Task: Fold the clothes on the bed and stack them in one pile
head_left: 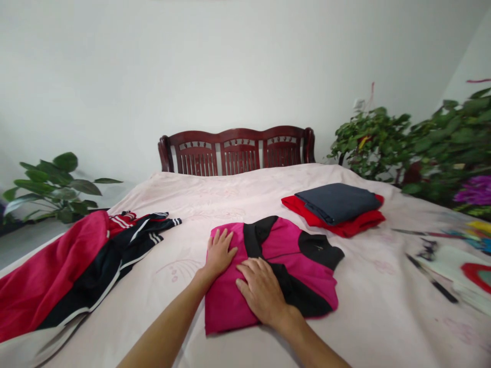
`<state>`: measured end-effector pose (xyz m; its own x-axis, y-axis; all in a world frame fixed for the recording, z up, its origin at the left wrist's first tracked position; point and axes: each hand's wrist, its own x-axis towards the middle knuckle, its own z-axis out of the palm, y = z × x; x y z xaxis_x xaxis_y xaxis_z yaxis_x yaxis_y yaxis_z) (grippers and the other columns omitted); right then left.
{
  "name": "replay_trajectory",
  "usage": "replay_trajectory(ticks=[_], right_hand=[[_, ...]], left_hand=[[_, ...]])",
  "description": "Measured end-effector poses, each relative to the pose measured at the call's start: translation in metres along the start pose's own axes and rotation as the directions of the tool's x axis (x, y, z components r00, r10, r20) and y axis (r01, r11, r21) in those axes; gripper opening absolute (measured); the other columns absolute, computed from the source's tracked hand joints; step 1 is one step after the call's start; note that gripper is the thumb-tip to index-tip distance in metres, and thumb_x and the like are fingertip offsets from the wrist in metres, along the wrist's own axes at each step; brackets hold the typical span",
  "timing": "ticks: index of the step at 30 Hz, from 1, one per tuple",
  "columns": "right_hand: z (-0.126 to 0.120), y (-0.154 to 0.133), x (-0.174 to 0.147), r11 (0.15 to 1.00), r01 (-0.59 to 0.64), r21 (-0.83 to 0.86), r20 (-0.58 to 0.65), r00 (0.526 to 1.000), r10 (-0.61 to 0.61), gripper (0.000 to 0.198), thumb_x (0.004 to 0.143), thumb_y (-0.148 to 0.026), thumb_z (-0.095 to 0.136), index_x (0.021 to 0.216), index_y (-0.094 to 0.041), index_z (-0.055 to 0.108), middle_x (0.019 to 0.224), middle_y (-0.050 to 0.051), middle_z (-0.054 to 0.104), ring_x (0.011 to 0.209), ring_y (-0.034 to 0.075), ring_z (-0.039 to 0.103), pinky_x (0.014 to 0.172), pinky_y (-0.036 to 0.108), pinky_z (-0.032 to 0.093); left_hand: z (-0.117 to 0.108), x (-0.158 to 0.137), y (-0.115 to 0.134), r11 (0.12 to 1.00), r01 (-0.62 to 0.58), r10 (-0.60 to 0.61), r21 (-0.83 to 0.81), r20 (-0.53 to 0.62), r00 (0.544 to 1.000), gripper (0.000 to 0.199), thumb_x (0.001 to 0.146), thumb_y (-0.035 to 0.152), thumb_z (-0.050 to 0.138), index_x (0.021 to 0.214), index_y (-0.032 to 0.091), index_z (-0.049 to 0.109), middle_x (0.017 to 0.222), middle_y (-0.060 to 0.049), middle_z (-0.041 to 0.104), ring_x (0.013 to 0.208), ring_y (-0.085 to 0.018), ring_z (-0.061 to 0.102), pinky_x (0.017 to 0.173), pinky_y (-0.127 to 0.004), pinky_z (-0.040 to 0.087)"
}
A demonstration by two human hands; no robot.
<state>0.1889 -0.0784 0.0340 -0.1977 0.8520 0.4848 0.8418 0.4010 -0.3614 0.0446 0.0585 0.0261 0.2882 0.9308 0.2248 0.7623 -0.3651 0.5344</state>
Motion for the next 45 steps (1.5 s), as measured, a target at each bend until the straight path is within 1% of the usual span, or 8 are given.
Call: replay_trajectory(ticks=[6,12,15,21,29,35,38,45], right_hand=[[-0.040,0.075,-0.010,0.974,-0.222,-0.037,-0.296,0.934,0.202,0.036,0.093,-0.029,0.043,0.123,-0.022,0.062,0.128,0.010,0.061,0.122,0.025,0.052,0.107,0.046,0.039],[-0.074,0.162,-0.040,0.613,-0.788,-0.062,-0.528,0.547,0.650,0.058,0.088,-0.039,0.039,0.135,-0.008,0.052,0.135,0.026,0.051,0.124,0.038,0.049,0.100,0.055,0.040],[-0.073,0.170,-0.048,0.515,-0.856,-0.045,-0.449,0.478,0.755,0.063,0.087,-0.044,0.039,0.140,-0.010,0.048,0.134,0.024,0.052,0.118,0.039,0.053,0.094,0.054,0.044],[-0.060,0.175,-0.052,0.689,-0.723,0.044,-0.428,0.609,0.667,0.062,0.086,-0.043,0.034,0.135,-0.009,0.051,0.135,0.020,0.052,0.128,0.032,0.047,0.105,0.046,0.040],[-0.047,0.182,-0.057,0.794,-0.607,-0.041,-0.427,0.729,0.535,0.045,0.082,-0.029,0.041,0.118,-0.017,0.064,0.130,0.014,0.055,0.122,0.027,0.053,0.107,0.044,0.041],[-0.048,0.177,-0.053,0.866,-0.441,-0.237,-0.443,0.842,0.308,0.037,0.083,-0.020,0.043,0.111,-0.017,0.068,0.120,0.013,0.064,0.112,0.027,0.060,0.098,0.044,0.048],[-0.050,0.150,-0.044,0.905,-0.341,-0.253,-0.482,0.856,0.187,0.036,0.085,-0.016,0.043,0.111,-0.018,0.068,0.120,0.011,0.067,0.110,0.027,0.060,0.097,0.046,0.048],[-0.014,0.020,-0.006,0.987,0.157,-0.029,-0.149,0.976,-0.160,0.045,0.089,-0.013,0.046,0.131,-0.024,0.058,0.136,0.005,0.060,0.129,0.021,0.049,0.109,0.044,0.041]], left_hand=[[-0.028,-0.020,-0.021,0.762,0.405,-0.449,-0.505,0.039,0.893,0.076,0.085,0.038,0.061,0.147,0.006,0.031,0.148,-0.025,0.044,0.137,-0.030,0.045,0.110,-0.037,0.039],[-0.039,-0.044,-0.013,0.536,0.385,-0.261,-0.751,0.287,0.922,0.052,0.075,0.043,0.074,0.117,0.014,0.062,0.111,-0.014,0.073,0.098,-0.025,0.071,0.084,-0.032,0.057],[-0.034,-0.044,-0.007,0.441,0.363,-0.276,-0.821,0.260,0.925,0.046,0.065,0.027,0.081,0.105,0.012,0.065,0.093,-0.010,0.076,0.081,-0.023,0.072,0.074,-0.033,0.059],[-0.044,-0.029,-0.032,0.516,0.338,-0.412,-0.787,0.118,0.904,0.060,0.071,0.014,0.075,0.127,0.014,0.053,0.087,-0.005,0.073,0.066,-0.016,0.068,0.064,-0.029,0.057],[-0.133,-0.028,-0.116,0.761,0.417,-0.528,-0.497,-0.099,0.844,0.058,0.066,0.022,0.078,0.120,0.012,0.060,0.095,-0.010,0.073,0.091,-0.030,0.069,0.080,-0.039,0.055],[-0.129,-0.063,-0.113,0.964,0.210,-0.242,-0.163,-0.212,0.947,0.056,0.078,0.042,0.064,0.126,0.014,0.060,0.138,-0.016,0.057,0.137,-0.034,0.042,0.115,-0.048,0.030],[-0.108,-0.093,-0.089,0.986,-0.054,0.060,0.157,-0.031,0.998,0.083,0.071,0.046,0.071,0.145,0.019,0.045,0.154,-0.014,0.040,0.144,-0.033,0.032,0.118,-0.049,0.026],[-0.094,-0.121,-0.063,0.900,-0.123,0.099,0.418,0.079,0.992,0.084,0.071,0.025,0.067,0.150,0.023,0.037,0.159,-0.012,0.033,0.147,-0.032,0.027,0.119,-0.055,0.020]])
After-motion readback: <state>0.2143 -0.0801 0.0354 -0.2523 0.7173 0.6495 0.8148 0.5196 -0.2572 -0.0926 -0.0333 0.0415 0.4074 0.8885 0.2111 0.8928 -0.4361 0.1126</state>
